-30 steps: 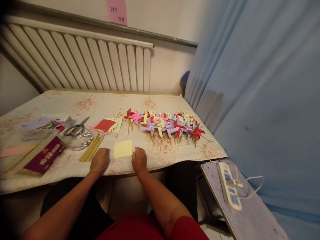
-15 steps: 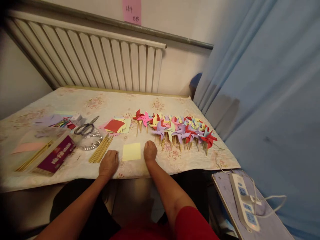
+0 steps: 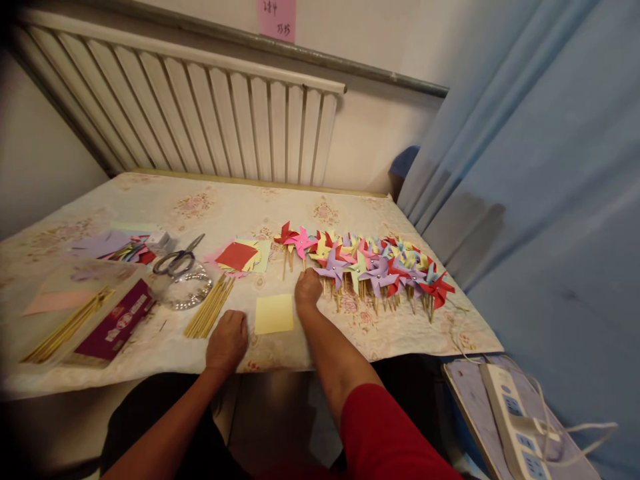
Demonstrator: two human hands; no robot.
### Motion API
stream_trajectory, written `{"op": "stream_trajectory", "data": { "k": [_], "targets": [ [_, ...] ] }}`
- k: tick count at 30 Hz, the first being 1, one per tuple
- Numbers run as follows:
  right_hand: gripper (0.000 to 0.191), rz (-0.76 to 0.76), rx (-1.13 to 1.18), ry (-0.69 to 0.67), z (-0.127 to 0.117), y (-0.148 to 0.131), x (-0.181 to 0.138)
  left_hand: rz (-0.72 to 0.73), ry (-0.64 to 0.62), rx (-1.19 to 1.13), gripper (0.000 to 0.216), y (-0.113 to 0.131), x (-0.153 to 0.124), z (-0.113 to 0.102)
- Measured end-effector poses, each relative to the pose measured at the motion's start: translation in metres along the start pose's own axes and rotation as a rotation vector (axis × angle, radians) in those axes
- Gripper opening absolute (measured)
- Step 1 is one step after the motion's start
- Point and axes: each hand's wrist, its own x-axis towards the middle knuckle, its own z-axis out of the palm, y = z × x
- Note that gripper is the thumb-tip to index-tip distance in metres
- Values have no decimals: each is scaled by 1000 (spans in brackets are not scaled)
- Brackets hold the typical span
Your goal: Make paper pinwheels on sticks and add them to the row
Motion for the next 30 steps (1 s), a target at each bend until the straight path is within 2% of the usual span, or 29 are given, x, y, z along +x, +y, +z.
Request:
{"op": "stream_trajectory", "data": {
  "k": [4,14,25,30],
  "targets": [
    [18,77,-66,-49,-2,-10,8,11,9,-16,17,-1,0,1],
    [19,125,-80,-97,0,-18,16,35,37,-17,16,-1,0,1],
    [22,179,-84,-77,5,-23,24,28,39,-37,16,-1,-1,0],
    [22,140,-85,-59,1,-23,20,37,30,-30,17,0,0,-1]
  ]
}}
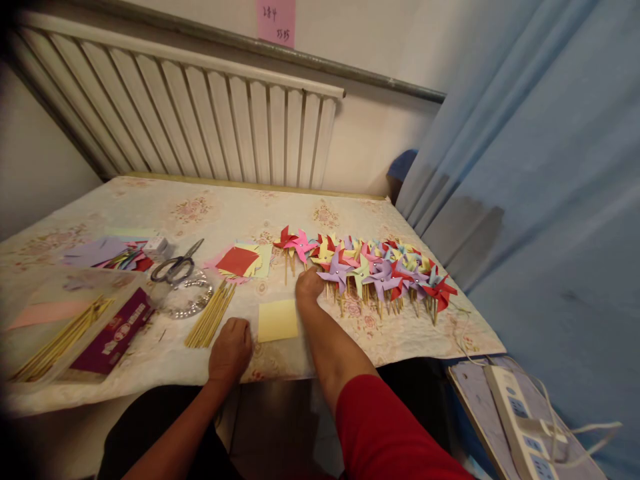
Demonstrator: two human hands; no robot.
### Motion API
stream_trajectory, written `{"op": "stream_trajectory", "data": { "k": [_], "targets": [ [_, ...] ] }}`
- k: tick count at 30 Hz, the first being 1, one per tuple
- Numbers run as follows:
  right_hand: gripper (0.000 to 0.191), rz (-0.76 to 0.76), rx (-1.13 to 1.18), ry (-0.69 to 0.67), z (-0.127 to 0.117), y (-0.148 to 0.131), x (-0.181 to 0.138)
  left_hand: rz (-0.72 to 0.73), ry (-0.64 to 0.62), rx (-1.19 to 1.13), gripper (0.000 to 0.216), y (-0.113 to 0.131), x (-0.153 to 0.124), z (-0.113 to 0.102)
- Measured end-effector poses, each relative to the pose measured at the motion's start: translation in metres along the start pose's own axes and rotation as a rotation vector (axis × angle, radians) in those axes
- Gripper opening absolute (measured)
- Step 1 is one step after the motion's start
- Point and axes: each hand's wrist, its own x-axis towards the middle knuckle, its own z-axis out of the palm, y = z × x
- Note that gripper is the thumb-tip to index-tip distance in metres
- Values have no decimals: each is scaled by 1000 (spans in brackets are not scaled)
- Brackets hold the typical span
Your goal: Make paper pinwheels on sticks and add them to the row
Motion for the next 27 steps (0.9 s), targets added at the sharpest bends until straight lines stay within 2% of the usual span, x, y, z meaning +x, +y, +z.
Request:
{"op": "stream_trajectory", "data": {
  "k": [6,10,16,22,27],
  "targets": [
    [22,-74,19,29,-1,7,-10,-22,-24,36,17,1,0,0],
    [20,-175,71,39,1,12,-20,-23,-20,37,17,0,-1,1],
    [14,-367,214,56,-2,32,-57,-18,-13,34,19,0,0,1],
    [12,-496,353,58,-34,72,-95,-13,-14,77,21,-1,3,1],
    [13,-507,425,178,-69,115,-102,10,14,95,25,-1,5,2]
  ]
}}
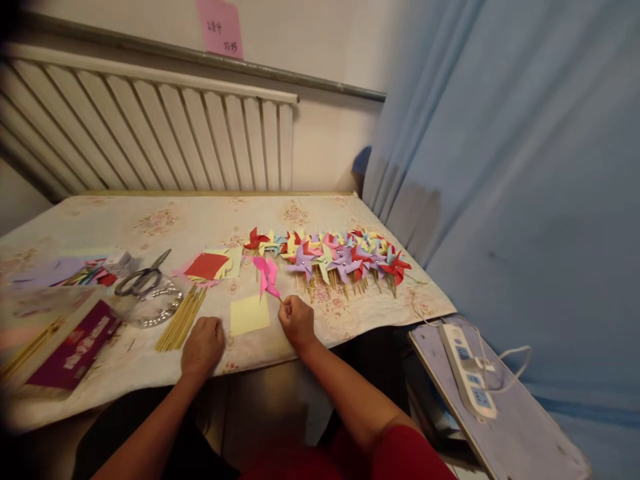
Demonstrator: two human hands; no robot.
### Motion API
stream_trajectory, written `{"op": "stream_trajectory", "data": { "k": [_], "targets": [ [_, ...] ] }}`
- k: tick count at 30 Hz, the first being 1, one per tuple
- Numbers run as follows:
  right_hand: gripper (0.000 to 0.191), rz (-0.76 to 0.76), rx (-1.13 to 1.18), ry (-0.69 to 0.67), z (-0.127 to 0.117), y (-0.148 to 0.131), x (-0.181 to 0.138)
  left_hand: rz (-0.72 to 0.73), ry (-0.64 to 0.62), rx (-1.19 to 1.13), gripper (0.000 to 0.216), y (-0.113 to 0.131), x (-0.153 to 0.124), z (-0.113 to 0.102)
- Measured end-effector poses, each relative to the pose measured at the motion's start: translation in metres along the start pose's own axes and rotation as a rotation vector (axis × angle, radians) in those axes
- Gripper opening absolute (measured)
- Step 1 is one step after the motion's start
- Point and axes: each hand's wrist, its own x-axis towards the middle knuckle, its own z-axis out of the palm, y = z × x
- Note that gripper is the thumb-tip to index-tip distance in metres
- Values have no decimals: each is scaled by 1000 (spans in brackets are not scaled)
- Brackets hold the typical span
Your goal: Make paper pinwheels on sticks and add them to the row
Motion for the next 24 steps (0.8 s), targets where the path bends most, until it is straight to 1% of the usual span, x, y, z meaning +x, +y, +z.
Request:
{"op": "stream_trajectory", "data": {
  "k": [5,10,13,16,20,22,24],
  "targets": [
    [14,42,-45,113,-43,37,-7,1,-7,35,28,0,2,1],
    [16,71,-126,222,-77,79,-12,8,-3,29,29,-1,4,2],
    [18,131,-211,277,-96,103,-11,15,-1,20,29,-1,5,1],
    [20,238,-293,333,-111,125,-8,13,-15,20,30,-1,5,0],
    [20,390,-369,443,-127,151,1,8,-17,32,30,0,5,-1],
    [19,435,-396,481,-132,162,6,5,-20,35,30,1,5,-1],
    [17,443,-404,509,-136,172,10,-5,-31,34,30,1,6,-1]
  ]
}}
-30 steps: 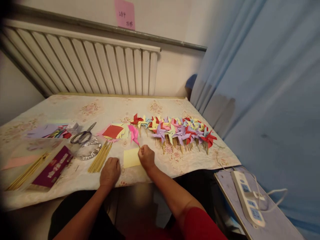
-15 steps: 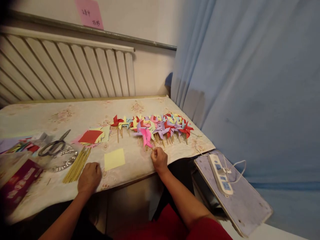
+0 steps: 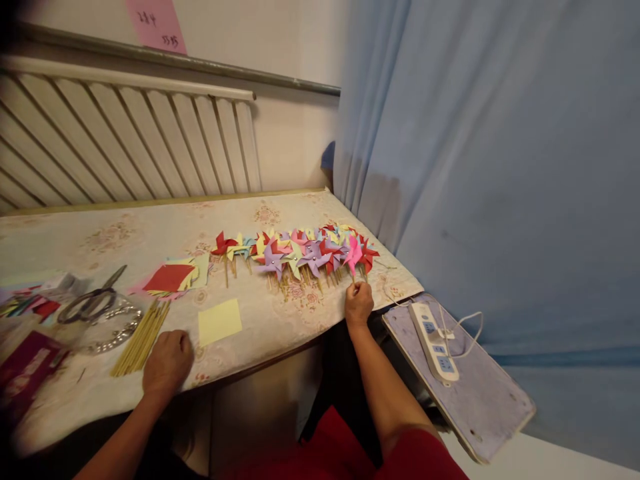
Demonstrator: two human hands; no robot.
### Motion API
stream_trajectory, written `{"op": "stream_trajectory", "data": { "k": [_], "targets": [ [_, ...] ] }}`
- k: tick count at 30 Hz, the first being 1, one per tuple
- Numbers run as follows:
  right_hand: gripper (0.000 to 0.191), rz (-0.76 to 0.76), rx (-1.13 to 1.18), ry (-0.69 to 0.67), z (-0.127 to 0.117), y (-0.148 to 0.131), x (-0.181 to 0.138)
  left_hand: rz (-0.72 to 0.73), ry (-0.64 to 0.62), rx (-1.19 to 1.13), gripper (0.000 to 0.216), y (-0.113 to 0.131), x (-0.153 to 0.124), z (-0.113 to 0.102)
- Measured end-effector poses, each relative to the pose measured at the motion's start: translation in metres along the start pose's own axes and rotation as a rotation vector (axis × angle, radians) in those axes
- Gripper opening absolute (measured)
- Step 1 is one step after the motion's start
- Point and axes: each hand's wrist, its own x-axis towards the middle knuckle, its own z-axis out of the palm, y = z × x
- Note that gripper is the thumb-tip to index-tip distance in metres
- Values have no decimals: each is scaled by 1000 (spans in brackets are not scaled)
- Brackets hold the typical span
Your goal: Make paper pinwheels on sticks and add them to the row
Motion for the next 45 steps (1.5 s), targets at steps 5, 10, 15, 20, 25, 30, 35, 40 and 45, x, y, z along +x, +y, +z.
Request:
{"op": "stream_trajectory", "data": {
  "k": [5,10,15,20,25,30,35,40,45],
  "targets": [
    [13,20,10,43,10,8,13,12,4,-7,30,0,0,-1],
    [11,18,12,4,18,6,17,14,20,7,31,-1,0,0],
    [11,-2,4,-8,25,5,20,6,3,-2,32,0,0,-2],
    [10,0,21,9,31,8,22,0,3,-3,31,1,0,-3],
    [10,19,-12,-6,34,8,21,-3,1,3,31,1,1,-1],
    [14,61,-126,-98,33,4,17,7,20,0,30,-1,0,2],
    [12,12,-123,-149,31,4,15,20,41,4,30,-3,1,4],
    [10,-75,-64,-81,30,3,7,30,60,-4,28,-3,1,5],
    [12,-25,-68,-105,31,1,6,16,47,3,28,0,0,3]
  ]
}}
